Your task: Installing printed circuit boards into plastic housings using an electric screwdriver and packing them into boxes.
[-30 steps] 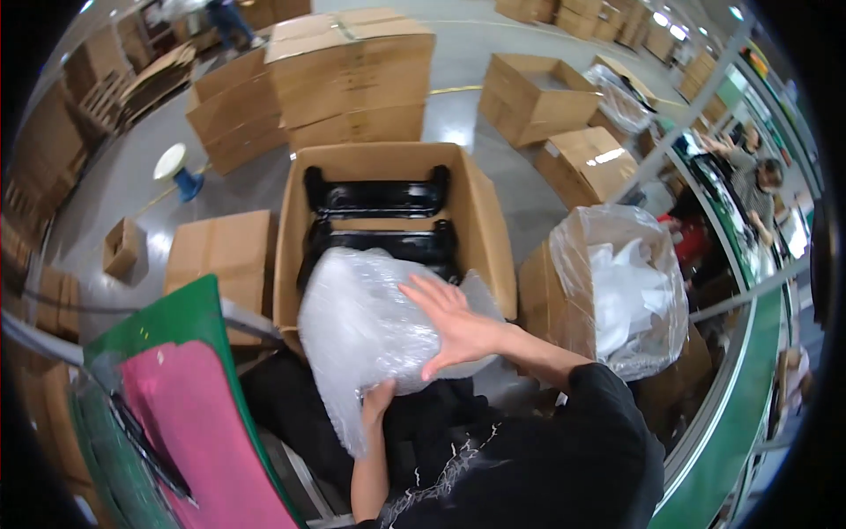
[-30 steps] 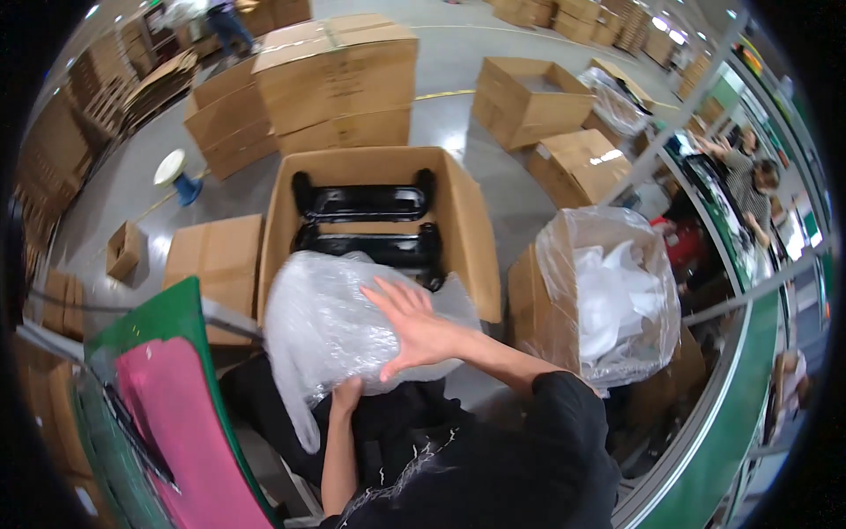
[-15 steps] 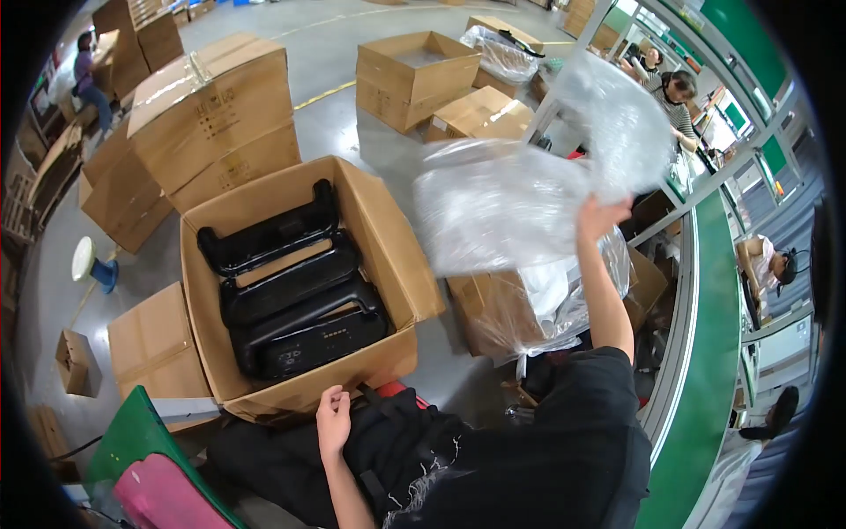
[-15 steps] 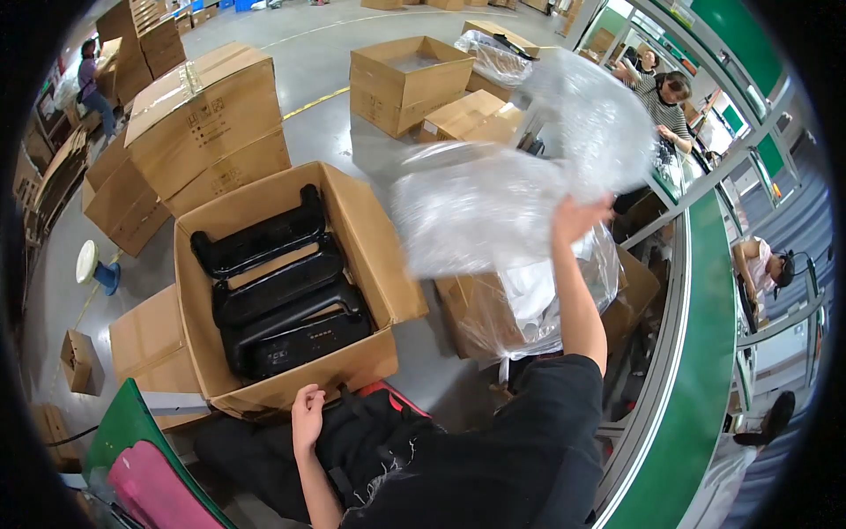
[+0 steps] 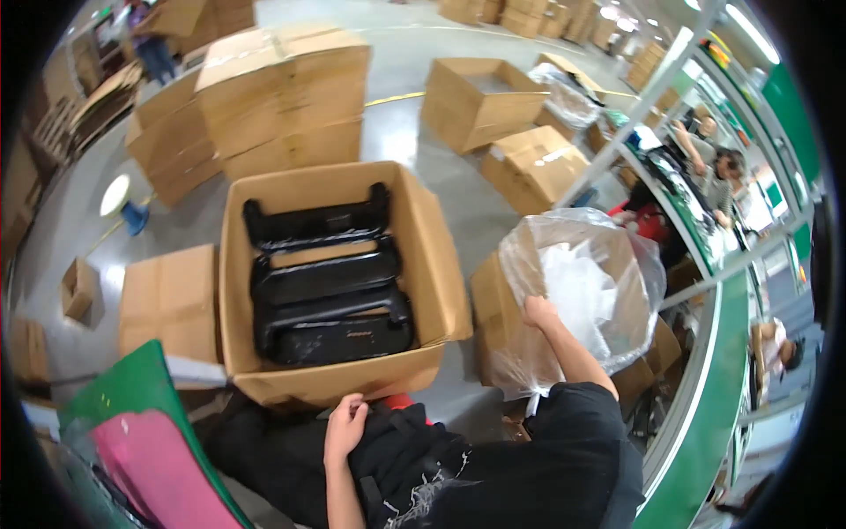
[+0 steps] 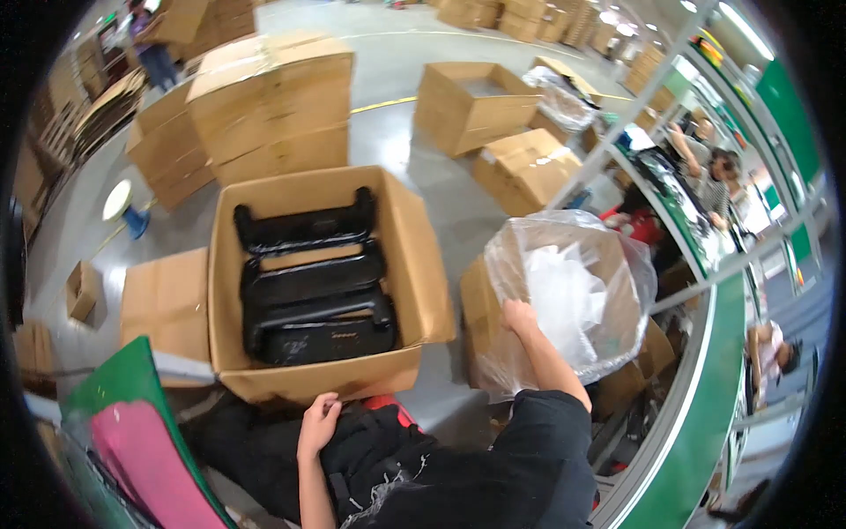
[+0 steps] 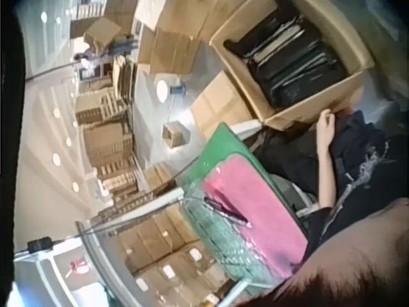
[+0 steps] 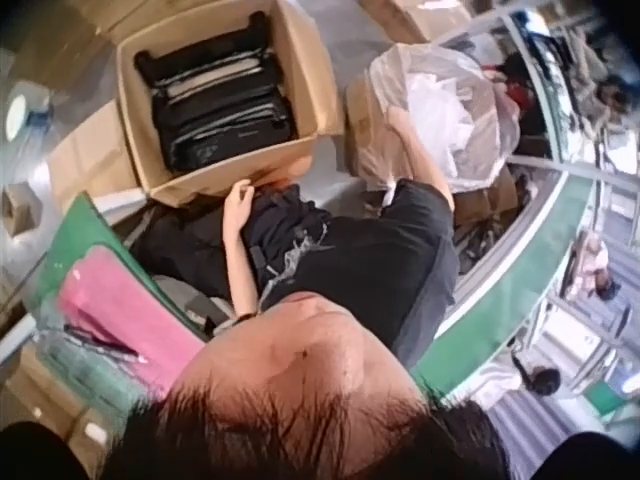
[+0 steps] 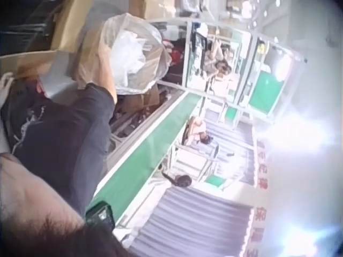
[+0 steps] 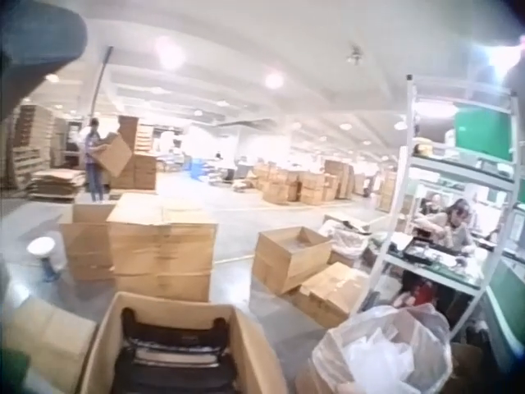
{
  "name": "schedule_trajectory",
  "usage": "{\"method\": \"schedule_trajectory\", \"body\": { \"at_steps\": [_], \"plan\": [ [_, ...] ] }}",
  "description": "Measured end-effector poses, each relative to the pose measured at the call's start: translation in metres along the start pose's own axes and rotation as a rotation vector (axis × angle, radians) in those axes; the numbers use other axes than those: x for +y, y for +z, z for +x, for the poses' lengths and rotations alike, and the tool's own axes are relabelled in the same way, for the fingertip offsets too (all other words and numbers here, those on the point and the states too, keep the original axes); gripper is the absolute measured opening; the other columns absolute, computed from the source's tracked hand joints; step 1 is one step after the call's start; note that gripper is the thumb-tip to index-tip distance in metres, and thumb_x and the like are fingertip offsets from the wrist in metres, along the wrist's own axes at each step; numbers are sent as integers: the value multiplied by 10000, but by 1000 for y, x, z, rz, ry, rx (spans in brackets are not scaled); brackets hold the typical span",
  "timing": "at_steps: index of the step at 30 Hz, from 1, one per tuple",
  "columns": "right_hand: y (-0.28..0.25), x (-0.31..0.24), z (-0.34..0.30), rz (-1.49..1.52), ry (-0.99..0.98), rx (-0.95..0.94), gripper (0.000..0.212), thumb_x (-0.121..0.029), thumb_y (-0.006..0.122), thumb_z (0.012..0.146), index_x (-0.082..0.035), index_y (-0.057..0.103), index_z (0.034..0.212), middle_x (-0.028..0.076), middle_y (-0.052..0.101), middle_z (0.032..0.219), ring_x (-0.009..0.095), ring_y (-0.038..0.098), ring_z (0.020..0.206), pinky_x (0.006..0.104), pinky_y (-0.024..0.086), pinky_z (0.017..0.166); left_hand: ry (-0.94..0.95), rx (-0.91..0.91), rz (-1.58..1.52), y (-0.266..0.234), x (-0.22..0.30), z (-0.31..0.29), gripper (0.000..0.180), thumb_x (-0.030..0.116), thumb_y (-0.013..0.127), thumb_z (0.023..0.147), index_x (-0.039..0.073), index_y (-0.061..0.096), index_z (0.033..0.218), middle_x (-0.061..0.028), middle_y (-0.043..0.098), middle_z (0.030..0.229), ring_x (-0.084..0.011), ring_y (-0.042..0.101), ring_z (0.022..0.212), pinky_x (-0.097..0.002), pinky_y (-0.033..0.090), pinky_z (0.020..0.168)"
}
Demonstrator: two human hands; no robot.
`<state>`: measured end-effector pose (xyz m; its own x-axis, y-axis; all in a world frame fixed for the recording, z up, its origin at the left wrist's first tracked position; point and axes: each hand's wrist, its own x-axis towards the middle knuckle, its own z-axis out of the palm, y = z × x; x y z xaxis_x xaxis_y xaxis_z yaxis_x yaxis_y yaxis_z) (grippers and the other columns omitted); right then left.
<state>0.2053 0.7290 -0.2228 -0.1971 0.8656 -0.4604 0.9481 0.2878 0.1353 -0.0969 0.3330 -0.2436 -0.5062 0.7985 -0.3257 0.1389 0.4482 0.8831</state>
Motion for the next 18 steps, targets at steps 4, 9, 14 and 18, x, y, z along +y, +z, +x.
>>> {"method": "schedule_trajectory", "body": {
  "at_steps": [4, 9, 14, 18],
  "plan": [
    [-3, -128, 22, 262, -412, 117, 340, -207, 573, 815, -18, 551, 1097, 188, 640, 1035, 349, 605, 1002, 445, 482, 882, -5, 62, -42, 0, 6, 1, 285, 183, 581, 886, -6, 578, 1100, -180, 668, 981, -285, 654, 940, -357, 505, 822],
    [39, -295, 8, 274, -799, 141, 481, -213, 637, 765, -61, 474, 1191, 147, 541, 1093, 330, 513, 1083, 444, 461, 910, -19, 199, -121, -9, -2, -9, 286, 188, 574, 881, 6, 565, 1101, -158, 664, 935, -306, 648, 890, -371, 505, 784],
    [133, -373, 42, -45, -764, -148, 908, -406, 727, 686, -76, 285, 1407, 240, 426, 1332, 412, 404, 1246, 471, 357, 1042, -59, 447, -310, -25, -16, -15, 246, 153, 568, 884, 1, 582, 1077, -129, 656, 861, -235, 649, 795, -324, 508, 720],
    [210, -428, 141, -44, -853, -419, 592, -328, 654, 830, -7, 470, 1292, 213, 570, 1178, 312, 559, 1086, 401, 438, 938, 10, 678, -438, -46, -2, -33, 215, 104, 549, 902, 3, 590, 1088, -118, 678, 902, -184, 659, 816, -300, 519, 739]
  ]
}}
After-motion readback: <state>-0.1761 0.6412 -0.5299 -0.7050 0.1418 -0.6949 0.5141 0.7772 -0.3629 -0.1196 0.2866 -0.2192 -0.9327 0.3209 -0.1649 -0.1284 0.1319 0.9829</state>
